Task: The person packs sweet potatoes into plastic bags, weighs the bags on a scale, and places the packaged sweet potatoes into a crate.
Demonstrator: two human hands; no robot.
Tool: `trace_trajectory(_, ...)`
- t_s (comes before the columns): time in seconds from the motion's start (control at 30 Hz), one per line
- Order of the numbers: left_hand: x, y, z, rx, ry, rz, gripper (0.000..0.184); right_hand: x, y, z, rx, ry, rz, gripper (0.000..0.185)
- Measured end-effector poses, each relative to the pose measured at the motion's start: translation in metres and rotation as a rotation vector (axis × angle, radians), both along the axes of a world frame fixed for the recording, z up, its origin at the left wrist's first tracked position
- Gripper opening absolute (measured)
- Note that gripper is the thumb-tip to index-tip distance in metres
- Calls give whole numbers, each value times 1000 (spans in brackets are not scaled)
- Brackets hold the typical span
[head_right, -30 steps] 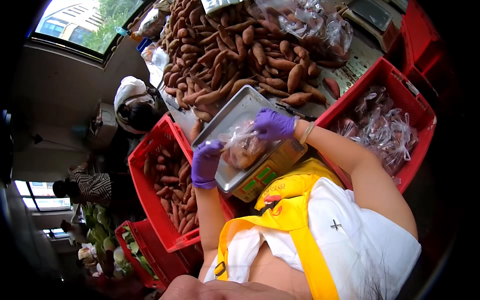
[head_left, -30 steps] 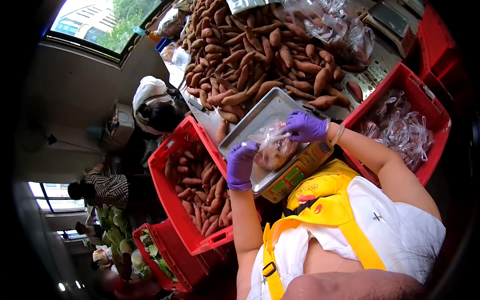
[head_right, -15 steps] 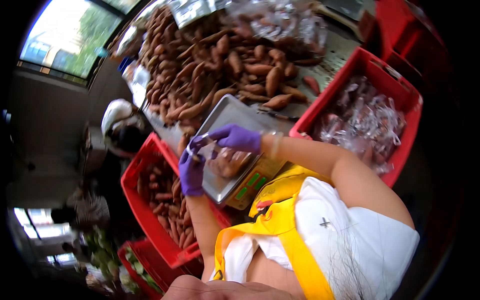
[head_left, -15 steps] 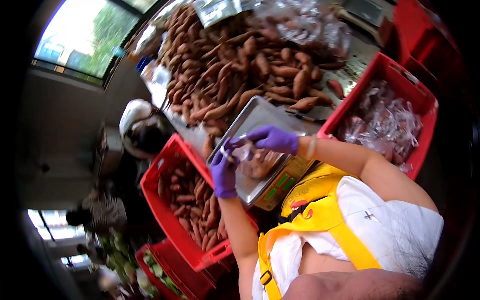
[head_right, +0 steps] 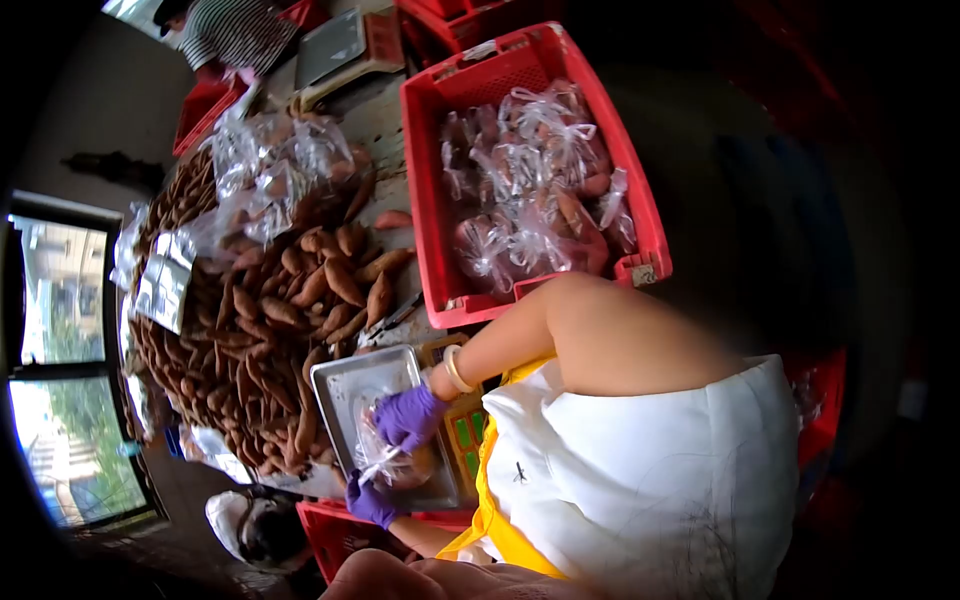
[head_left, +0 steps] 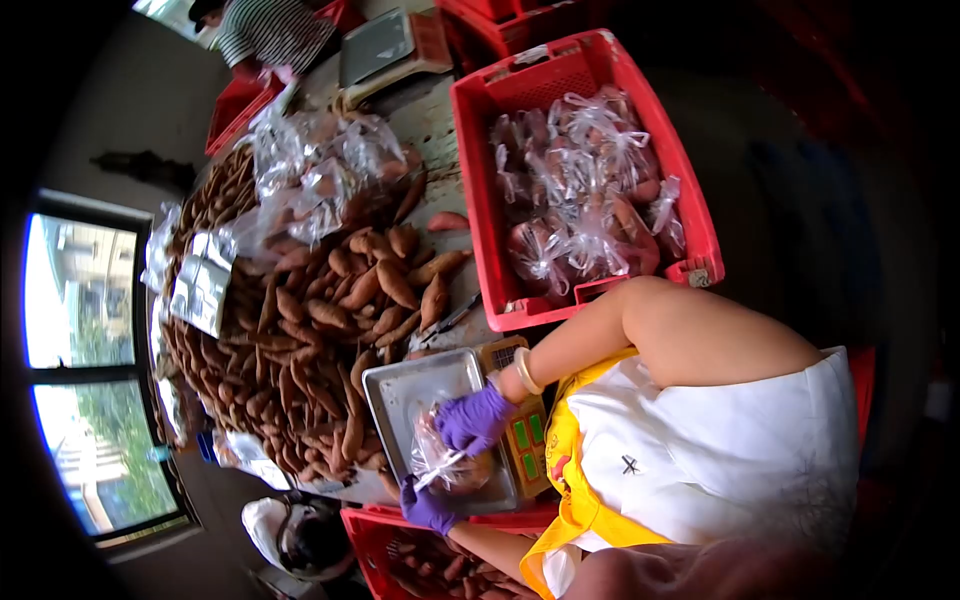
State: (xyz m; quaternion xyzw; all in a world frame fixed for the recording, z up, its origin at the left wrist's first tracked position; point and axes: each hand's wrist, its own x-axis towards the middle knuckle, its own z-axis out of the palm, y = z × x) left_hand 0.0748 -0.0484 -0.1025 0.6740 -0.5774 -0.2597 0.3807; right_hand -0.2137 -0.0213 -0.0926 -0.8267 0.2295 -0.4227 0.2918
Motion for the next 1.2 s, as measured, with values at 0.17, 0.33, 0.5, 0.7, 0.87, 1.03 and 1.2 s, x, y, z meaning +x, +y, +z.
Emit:
trace_trajectory(0.17, -134, 12, 53, -28, -30, -388, 25, -34, 39, 15, 179, -186, -166, 25)
trace_trajectory(0.33, -262, 21, 83, -13, 138, -998, 24, -43, 39, 62, -177, -452, -652, 26)
trace_trajectory(0.5, -356, 53, 95, 15, 174, -1435, 24, -91, 58, 71, -256, -109, -968, 23)
trace_trajectory(0.7, -393, 79, 109, 45, 178, -1600, 24, -159, 77, 70, -271, 465, -1333, 21)
trace_trajectory(0.87, -392, 78, 118, 101, 194, -1573, 24, -223, 132, 67, -201, 633, -1657, 23)
trace_trajectory(1.03, -370, 58, 135, 163, 239, -1403, 24, -258, 189, 55, 535, -637, -1690, 29)
trace_trajectory(1.2, -313, 40, 176, 210, 241, -983, 24, -292, 226, 58, 371, -883, -1789, 30)
